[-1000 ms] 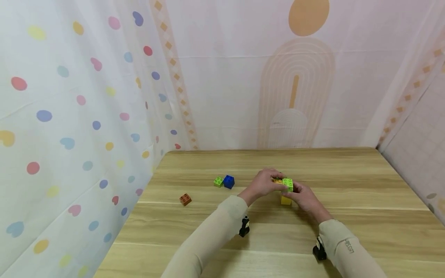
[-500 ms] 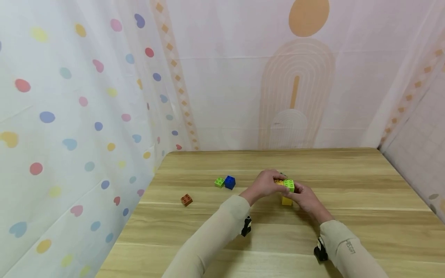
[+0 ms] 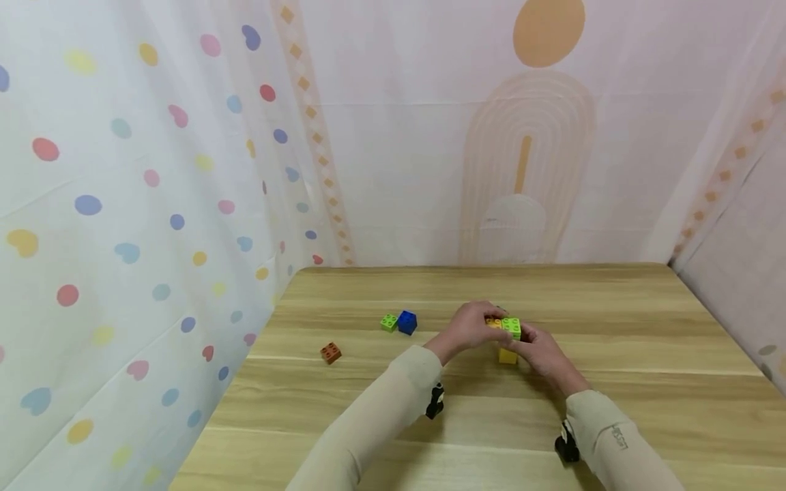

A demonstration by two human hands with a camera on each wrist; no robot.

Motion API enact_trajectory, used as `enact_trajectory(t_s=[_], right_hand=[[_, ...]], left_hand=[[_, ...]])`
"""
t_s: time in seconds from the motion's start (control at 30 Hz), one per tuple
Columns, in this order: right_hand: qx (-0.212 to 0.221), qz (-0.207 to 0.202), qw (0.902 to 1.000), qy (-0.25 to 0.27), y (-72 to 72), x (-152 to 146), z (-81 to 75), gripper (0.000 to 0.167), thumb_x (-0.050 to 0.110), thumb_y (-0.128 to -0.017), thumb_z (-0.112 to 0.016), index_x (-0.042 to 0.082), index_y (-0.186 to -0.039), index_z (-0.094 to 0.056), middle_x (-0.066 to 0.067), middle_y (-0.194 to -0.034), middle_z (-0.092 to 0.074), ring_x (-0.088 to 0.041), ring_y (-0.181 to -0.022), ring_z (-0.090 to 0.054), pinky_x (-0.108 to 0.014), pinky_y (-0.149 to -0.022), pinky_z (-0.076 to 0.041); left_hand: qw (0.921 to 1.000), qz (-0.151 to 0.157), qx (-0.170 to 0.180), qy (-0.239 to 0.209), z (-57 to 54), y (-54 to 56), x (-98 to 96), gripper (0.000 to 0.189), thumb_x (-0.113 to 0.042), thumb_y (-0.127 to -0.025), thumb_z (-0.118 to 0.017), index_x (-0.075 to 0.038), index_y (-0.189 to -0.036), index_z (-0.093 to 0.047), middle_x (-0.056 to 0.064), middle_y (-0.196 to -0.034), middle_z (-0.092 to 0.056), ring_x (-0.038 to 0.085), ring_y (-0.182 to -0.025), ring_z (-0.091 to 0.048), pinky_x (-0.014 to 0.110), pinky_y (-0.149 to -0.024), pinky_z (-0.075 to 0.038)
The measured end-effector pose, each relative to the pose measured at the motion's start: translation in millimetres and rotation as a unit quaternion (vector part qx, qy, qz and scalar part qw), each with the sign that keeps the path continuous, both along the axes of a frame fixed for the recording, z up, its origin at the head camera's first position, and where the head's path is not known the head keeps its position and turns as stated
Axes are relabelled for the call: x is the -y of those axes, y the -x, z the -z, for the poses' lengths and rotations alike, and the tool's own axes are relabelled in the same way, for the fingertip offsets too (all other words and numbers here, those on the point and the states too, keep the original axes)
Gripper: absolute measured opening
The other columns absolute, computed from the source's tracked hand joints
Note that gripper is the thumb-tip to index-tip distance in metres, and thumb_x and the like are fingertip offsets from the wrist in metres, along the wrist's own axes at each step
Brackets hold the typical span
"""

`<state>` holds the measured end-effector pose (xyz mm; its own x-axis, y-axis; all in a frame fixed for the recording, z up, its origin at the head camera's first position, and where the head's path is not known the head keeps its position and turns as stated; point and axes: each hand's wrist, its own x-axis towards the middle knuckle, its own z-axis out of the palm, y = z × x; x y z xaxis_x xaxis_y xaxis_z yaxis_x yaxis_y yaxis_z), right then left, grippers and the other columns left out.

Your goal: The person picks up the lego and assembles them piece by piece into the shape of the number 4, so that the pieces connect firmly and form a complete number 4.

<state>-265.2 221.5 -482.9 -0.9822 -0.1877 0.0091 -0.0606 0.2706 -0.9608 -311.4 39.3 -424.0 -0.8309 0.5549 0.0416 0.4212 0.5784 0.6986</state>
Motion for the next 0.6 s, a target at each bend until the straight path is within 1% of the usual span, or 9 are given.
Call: enact_trajectory(t_s=[0.13,0.23,0.33,0.6], right_hand=[[0.002,0.002,1.0,0.002,-0.9,-0.7,-0.9,0.058,0.029,-0.097,-0.067,0.0,-0.143,-0.049,-0.021,-0.139,-0.053,-0.031,-0.123,-0.051,-0.041,-0.097,-0.044],[0.002,0.006,1.0,0.004,-1.5,-1.5,0.3,0.056,0.029,-0.096,-0.068,0.0,-0.142,-0.051,-0.02,-0.136,-0.055,-0.029,-0.12,-0.053,-0.038,-0.095,-0.045],[-0.001,0.006,1.0,0.005,-2.0,-1.8,1.2,0.056,0.028,-0.096,-0.068,0.0,-0.141,-0.051,-0.02,-0.136,-0.056,-0.028,-0.118,-0.054,-0.035,-0.092,-0.046],[-0.007,0.0,1.0,0.005,-2.7,0.4,-0.7,0.055,0.028,-0.096,-0.068,0.001,-0.141,-0.052,-0.019,-0.137,-0.055,-0.029,-0.12,-0.054,-0.035,-0.093,-0.046]], left_hand=[[1.0,0.003,-0.001,0.003,0.2,0.6,-1.1,0.041,-0.03,-0.084,-0.082,-0.013,-0.12,-0.072,-0.005,-0.112,-0.067,0.006,-0.093,-0.057,0.022,-0.079,-0.048],[1.0,0.004,0.0,-0.001,1.1,0.6,-1.9,0.04,-0.032,-0.086,-0.08,-0.013,-0.12,-0.072,-0.004,-0.112,-0.067,0.006,-0.092,-0.057,0.021,-0.078,-0.048],[0.9999,0.012,-0.006,-0.003,1.1,0.3,-2.0,0.038,-0.032,-0.088,-0.077,-0.012,-0.12,-0.072,-0.004,-0.111,-0.067,0.005,-0.09,-0.057,0.02,-0.076,-0.048],[0.9982,0.035,-0.048,0.007,4.2,1.6,1.4,0.032,-0.031,-0.091,-0.075,-0.012,-0.117,-0.073,-0.007,-0.105,-0.066,0.006,-0.088,-0.055,0.02,-0.074,-0.046]])
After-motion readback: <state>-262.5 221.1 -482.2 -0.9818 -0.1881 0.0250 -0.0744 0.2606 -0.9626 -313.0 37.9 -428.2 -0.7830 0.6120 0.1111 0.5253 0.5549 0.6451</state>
